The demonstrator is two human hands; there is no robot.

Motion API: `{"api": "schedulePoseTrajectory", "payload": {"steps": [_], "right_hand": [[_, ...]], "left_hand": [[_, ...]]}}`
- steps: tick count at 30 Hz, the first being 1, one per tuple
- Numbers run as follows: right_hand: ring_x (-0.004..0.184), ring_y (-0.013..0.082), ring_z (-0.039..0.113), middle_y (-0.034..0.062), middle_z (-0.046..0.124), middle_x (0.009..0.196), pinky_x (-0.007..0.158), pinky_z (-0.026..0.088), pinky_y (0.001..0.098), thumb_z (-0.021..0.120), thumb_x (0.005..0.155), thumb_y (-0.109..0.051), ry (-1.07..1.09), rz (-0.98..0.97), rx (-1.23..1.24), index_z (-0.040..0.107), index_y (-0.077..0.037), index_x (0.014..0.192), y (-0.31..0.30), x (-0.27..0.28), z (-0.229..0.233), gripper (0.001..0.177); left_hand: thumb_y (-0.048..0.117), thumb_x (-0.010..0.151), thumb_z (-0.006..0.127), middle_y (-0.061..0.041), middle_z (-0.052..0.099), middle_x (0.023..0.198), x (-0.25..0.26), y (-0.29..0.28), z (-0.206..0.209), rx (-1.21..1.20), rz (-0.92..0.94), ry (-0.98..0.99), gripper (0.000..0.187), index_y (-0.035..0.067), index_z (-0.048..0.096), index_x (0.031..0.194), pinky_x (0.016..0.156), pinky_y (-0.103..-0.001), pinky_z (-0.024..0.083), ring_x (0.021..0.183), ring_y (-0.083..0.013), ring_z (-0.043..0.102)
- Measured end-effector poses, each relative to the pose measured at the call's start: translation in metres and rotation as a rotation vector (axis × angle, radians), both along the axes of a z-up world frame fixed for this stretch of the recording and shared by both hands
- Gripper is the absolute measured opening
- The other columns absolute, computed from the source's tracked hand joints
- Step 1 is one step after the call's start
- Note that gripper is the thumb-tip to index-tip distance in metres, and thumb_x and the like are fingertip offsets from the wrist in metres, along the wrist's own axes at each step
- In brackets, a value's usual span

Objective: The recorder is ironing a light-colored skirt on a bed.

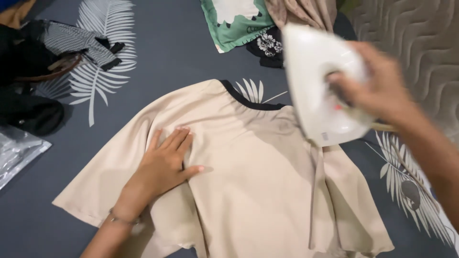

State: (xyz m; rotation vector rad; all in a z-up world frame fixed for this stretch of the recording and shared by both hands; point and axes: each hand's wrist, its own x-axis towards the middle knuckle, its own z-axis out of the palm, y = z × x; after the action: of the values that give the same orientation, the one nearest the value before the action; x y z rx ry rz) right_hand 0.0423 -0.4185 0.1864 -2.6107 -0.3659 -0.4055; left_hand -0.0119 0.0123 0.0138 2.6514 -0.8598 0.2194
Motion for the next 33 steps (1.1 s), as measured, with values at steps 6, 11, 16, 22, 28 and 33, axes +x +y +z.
{"api": "schedulePoseTrajectory", "payload": {"steps": [6, 11, 16, 22, 28, 33], "right_hand": [[0.101, 0.0244, 0.070, 0.0180, 0.071, 0.122, 0.088, 0.059, 0.0376, 0.079, 0.090, -0.013, -0.127, 0.192, -0.003, 0.063, -0.005, 0.140, -0.008, -0.037, 0.013, 0.053], [0.066, 0.0230, 0.078, 0.0132, 0.078, 0.108, 0.059, 0.062, 0.0366, 0.078, 0.082, -0.030, 0.289, 0.097, -0.131, 0.067, -0.018, 0.139, 0.042, -0.048, -0.006, 0.059], [0.058, 0.0202, 0.078, 0.0122, 0.080, 0.106, 0.054, 0.064, 0.0351, 0.076, 0.081, -0.038, 0.345, 0.478, -0.242, 0.070, -0.021, 0.128, 0.091, -0.055, -0.030, 0.050], [0.062, 0.0313, 0.069, 0.0149, 0.075, 0.075, 0.058, 0.054, 0.0430, 0.073, 0.088, -0.042, 0.285, 0.810, -0.342, 0.071, -0.018, 0.133, 0.133, -0.072, -0.063, 0.051], [0.064, 0.0321, 0.069, 0.0143, 0.072, 0.077, 0.063, 0.053, 0.0451, 0.069, 0.085, -0.051, 0.501, 0.380, -0.622, 0.059, -0.031, 0.147, 0.133, -0.033, -0.068, 0.066], [0.067, 0.0302, 0.073, 0.0172, 0.076, 0.086, 0.071, 0.057, 0.0429, 0.077, 0.084, -0.048, 0.313, 0.095, -0.407, 0.065, -0.024, 0.139, 0.096, 0.004, -0.064, 0.062]], "left_hand": [[0.045, 0.089, 0.066, -0.016, 0.055, 0.142, -0.059, 0.028, 0.042, -0.182, 0.254, 0.039, 0.059, 0.005, 0.061, 0.132, 0.116, -0.053, 0.028, 0.135, -0.0319, 0.049], [0.048, 0.078, 0.075, -0.023, 0.050, 0.142, -0.116, 0.026, 0.015, -0.281, 0.610, -0.042, 0.073, 0.000, 0.059, 0.131, 0.108, -0.053, 0.033, 0.130, -0.0429, 0.048], [0.044, 0.069, 0.081, -0.021, 0.056, 0.138, -0.134, 0.029, -0.012, -0.264, 0.684, -0.130, 0.062, 0.002, 0.066, 0.113, 0.103, -0.051, 0.037, 0.126, -0.0390, 0.053], [0.013, 0.091, 0.074, -0.006, 0.074, 0.092, -0.134, 0.090, -0.033, -0.298, 0.839, -0.230, 0.004, 0.016, 0.075, 0.092, 0.082, -0.037, 0.051, 0.085, -0.0258, 0.068], [0.008, 0.099, 0.071, -0.004, 0.070, 0.087, -0.109, 0.179, -0.068, 0.020, 0.964, -0.459, 0.011, 0.016, 0.075, 0.092, 0.076, -0.037, 0.043, 0.082, -0.0245, 0.066], [0.005, 0.096, 0.062, -0.002, 0.074, 0.098, -0.072, 0.203, -0.058, 0.131, 0.929, -0.458, 0.019, 0.016, 0.078, 0.098, 0.091, -0.037, 0.042, 0.090, -0.0225, 0.063]]}}
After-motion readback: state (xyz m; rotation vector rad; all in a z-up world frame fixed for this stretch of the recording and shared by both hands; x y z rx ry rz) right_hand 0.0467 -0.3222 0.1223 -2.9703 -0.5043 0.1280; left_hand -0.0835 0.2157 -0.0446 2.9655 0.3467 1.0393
